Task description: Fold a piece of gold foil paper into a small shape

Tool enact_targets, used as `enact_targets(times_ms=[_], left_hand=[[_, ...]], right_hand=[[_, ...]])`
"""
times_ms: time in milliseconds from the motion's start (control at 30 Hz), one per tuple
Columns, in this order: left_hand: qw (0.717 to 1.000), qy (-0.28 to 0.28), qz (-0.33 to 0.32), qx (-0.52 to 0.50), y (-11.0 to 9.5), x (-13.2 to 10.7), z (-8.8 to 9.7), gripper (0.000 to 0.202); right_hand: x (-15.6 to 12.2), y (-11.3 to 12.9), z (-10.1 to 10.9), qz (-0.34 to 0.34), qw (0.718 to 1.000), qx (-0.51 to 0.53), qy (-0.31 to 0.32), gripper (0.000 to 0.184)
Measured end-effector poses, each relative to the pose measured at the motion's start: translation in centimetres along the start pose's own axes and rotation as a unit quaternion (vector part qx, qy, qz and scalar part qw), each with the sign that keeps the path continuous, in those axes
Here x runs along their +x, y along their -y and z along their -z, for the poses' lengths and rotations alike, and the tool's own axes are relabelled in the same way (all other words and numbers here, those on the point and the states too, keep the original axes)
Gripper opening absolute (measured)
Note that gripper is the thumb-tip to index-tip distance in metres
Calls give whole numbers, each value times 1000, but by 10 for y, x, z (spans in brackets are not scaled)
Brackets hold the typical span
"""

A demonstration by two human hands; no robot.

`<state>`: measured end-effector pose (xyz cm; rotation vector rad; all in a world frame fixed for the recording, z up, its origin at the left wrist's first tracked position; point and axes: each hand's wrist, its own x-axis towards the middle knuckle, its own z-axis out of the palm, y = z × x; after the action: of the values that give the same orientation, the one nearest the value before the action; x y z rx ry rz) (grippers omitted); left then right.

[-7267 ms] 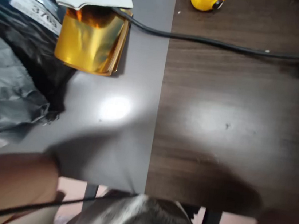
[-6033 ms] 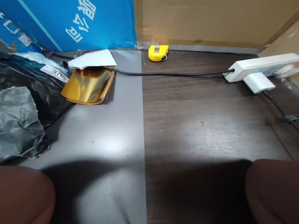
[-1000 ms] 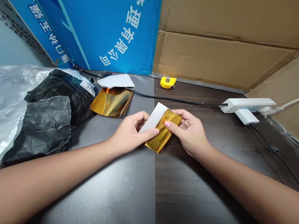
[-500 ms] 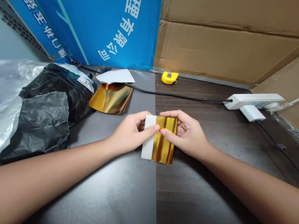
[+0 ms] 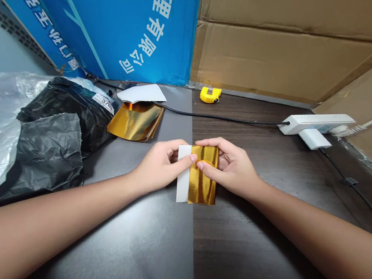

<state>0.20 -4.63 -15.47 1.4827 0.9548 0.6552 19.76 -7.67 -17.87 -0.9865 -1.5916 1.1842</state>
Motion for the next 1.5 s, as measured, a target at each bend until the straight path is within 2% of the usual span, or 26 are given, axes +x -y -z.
enact_targets(times_ms=[367,700,800,900,1000,1233,1500], left_hand=[[1000,7,-5,2,1,0,1,41],[1000,8,2,10,2,0,1,43],[1000,2,4,3,1,1,2,42],[1000,-16,2,-10,0,-1,2,43],[999,-31,2,-8,-1,-2,2,44],[999,-40,5,-19,-2,-2,2,44],[1000,-24,-6,-13,-4,-2,2,45]], right_hand=[[0,0,1,-1,1000,-2,4,38],[0,3,-1,-29,1000,2,0,40],[1,5,1,-42,998,42,-1,44],[4,5,4,-89,990,113,-13,53],[8,5,7,-132,979,153,-24,53],[8,8,5,-137,984,110,-42,52],[7,5,5,-112,989,73,-61,58]])
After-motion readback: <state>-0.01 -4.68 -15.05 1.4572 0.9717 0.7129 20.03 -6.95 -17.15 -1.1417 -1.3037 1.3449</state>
